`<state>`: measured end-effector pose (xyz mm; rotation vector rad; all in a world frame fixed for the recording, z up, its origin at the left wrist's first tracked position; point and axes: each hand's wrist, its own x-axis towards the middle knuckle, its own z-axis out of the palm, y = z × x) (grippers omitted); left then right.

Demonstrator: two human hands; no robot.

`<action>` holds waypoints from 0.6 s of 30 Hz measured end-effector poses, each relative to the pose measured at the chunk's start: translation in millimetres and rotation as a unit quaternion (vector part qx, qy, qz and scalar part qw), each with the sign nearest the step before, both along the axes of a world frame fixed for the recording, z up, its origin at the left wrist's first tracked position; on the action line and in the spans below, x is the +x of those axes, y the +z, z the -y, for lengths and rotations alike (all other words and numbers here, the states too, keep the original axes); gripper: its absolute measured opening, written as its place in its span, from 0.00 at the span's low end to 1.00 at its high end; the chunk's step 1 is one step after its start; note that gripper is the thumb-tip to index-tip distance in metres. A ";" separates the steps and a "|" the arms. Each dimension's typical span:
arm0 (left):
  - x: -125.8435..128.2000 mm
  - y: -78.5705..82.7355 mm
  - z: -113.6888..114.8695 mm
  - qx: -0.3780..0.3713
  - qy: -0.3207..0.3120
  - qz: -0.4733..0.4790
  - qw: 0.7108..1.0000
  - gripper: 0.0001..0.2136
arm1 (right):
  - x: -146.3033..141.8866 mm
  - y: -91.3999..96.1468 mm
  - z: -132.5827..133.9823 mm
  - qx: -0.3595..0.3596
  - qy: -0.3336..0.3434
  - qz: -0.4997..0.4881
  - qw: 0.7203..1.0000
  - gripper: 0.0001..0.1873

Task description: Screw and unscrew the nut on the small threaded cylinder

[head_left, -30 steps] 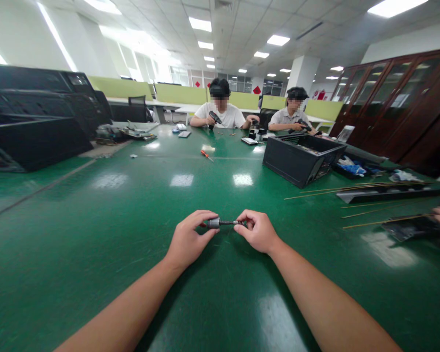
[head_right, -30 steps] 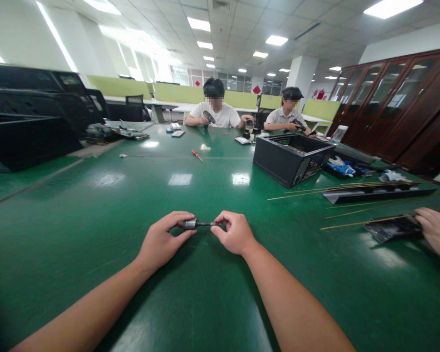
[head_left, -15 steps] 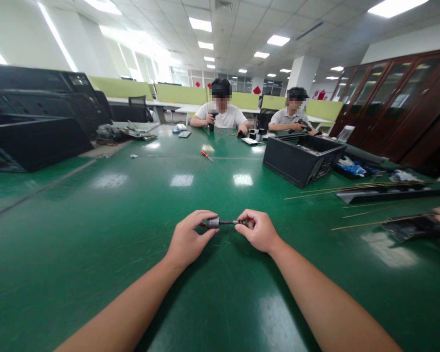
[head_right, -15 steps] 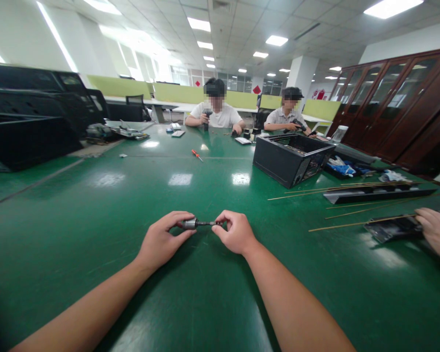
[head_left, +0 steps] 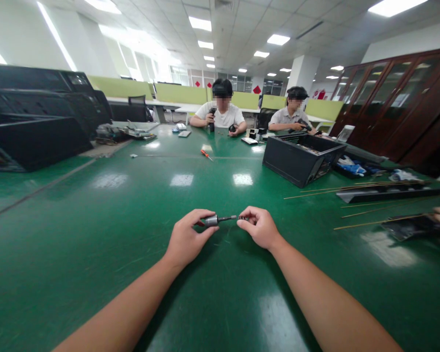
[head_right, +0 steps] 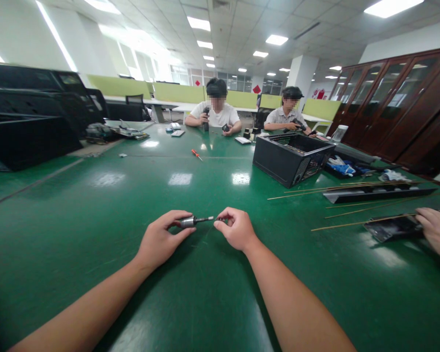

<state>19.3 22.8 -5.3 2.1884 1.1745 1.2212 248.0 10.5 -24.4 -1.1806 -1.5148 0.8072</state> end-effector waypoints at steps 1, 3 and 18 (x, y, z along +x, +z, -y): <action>0.0 0.6 0.4 -0.006 0.012 -0.002 1.000 0.13 | 0.6 -0.6 -1.7 -0.005 0.001 -0.029 1.000 0.09; 0.5 1.4 0.7 -0.017 0.043 -0.005 0.999 0.15 | 2.2 -2.0 -5.6 -0.018 -0.001 -0.088 0.996 0.11; -73.4 52.8 46.6 -0.289 0.119 0.202 0.928 0.30 | 2.4 -4.5 -14.8 -0.086 0.007 -0.198 0.976 0.28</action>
